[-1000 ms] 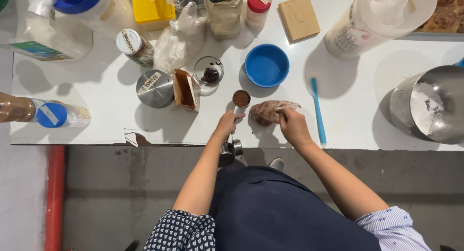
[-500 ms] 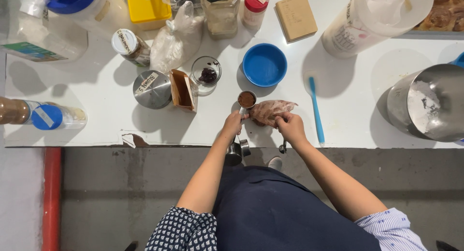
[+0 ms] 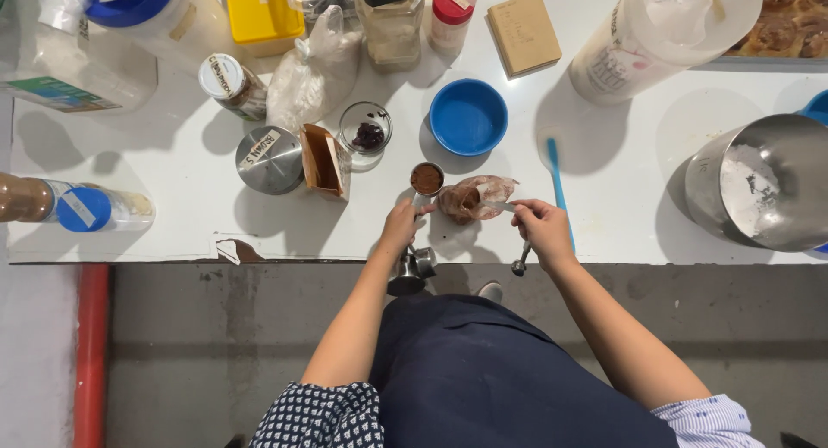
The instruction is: Measuring baking ingredients including flour and cocoa powder using measuring cups and spoons.
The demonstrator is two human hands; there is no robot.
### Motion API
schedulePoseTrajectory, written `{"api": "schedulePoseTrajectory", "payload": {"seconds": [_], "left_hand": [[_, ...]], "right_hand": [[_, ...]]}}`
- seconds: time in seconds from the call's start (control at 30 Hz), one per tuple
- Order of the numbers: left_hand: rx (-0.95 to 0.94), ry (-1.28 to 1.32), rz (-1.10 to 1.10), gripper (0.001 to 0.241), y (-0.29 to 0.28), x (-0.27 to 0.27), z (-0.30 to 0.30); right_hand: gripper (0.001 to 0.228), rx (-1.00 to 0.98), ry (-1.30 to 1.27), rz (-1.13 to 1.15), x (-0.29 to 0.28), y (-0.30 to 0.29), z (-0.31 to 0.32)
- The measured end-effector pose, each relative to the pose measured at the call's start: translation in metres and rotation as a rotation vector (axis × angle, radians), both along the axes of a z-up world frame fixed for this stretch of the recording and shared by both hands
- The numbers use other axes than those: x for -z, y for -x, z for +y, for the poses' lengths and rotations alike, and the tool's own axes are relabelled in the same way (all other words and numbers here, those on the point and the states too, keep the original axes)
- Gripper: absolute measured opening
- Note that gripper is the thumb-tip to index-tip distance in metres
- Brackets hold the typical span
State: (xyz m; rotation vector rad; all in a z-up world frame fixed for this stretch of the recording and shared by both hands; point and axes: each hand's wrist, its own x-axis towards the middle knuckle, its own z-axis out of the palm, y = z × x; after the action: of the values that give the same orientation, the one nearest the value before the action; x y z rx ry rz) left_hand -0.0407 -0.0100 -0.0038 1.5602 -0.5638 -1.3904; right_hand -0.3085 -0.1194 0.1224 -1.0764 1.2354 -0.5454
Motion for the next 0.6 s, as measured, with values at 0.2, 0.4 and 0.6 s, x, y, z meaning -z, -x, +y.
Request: {"api": "schedulePoseTrajectory", "payload": {"seconds": [0.2, 0.4, 0.6], "left_hand": [[-0.030, 0.020, 0.040, 0.014, -0.008, -0.066, 0.017], [0.088, 0.106, -0.134, 0.022, -0.013, -0.105, 0.036], [0.211, 0.031, -0.017, 0.020, -0.010, -0.111, 0.048]], "right_hand": [[0.020, 0.045, -0.008, -0.027, 0.011, 0.012, 0.002], [0.019, 0.038, 0.011, -0.054, 0.009, 0.016, 0.004], [0.020, 0.027, 0.052, -0.012, -0.004, 0.012, 0.005]]}}
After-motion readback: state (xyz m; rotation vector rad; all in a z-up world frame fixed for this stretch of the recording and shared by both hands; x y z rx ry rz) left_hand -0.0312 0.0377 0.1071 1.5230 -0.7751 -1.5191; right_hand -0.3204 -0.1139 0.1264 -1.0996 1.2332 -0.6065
